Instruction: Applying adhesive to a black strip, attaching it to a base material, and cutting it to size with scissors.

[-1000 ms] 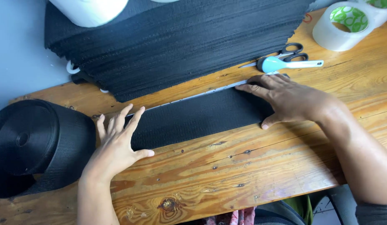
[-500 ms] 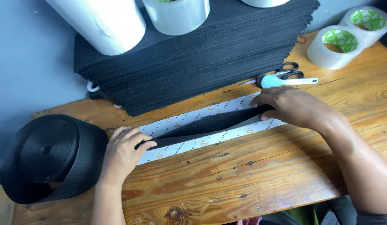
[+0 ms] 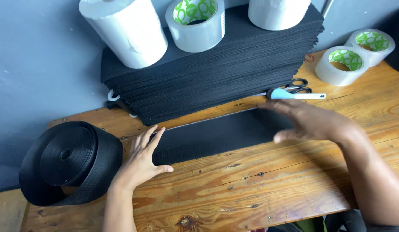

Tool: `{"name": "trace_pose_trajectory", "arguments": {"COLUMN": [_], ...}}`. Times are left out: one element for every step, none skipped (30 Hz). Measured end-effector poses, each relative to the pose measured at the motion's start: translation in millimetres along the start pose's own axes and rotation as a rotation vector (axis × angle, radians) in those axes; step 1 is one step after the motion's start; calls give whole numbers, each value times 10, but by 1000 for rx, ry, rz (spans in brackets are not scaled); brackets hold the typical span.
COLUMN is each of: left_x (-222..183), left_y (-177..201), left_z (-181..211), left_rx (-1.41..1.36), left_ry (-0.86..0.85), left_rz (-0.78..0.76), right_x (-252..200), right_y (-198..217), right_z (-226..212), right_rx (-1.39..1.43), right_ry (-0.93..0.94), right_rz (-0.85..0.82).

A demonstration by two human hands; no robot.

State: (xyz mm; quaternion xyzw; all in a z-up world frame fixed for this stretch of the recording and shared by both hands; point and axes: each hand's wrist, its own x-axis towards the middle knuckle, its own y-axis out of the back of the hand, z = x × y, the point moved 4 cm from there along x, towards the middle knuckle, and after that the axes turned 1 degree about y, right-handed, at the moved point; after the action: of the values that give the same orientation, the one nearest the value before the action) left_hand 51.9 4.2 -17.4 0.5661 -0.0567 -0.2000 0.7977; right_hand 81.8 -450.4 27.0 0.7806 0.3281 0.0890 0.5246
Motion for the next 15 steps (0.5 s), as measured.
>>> {"name": "trace_pose_trajectory", "arguments": {"left_x": [-2, 24, 32, 27, 29, 27, 29, 31, 28, 25, 19, 17, 16, 8, 11], "left_y": [-51, -84, -89, -106, -125, -137, -147, -161, -124, -91, -58, -44, -33, -27, -41], "left_z": [-31, -56, -56, -65, -72, -77, -84, -91, -18, 13, 45, 63, 76, 83, 67], "left_rx": [21, 43, 42, 53, 64, 64, 82, 98, 98, 52, 6, 9, -4, -17, -14], "left_ry": [-15, -33, -34, -24, -13, -16, -12, -8, -10, 74, 158, 161, 176, 193, 197], "left_rz": [-1, 4, 11, -13, -37, -38, -35, -32, -33, -81, -130, -127, -125, -125, -125], "right_x": [-85, -176, -212, -295, -395, -409, -456, -507, -484, -450, -416, -336, -222, -104, -20], "right_y": [164, 358, 506, 707, 896, 1015, 1160, 1299, 1355, 1443, 1532, 1642, 1740, 1820, 1868], "right_z": [-129, -248, -307, -400, -487, -421, -381, -344, -226, -103, 14, -43, -68, -92, -102], "right_rx": [69, 132, 125, 56, -15, -16, -114, -214, -216, -329, -437, -435, -390, -342, -338], "right_ry": [0, 1, 4, 83, 161, 159, 199, 240, 237, 156, 79, 82, 34, -12, -9], "right_rz": [169, 342, 344, 563, 782, 784, 892, 996, 997, 1060, 1120, 1123, 1030, 932, 934]}}
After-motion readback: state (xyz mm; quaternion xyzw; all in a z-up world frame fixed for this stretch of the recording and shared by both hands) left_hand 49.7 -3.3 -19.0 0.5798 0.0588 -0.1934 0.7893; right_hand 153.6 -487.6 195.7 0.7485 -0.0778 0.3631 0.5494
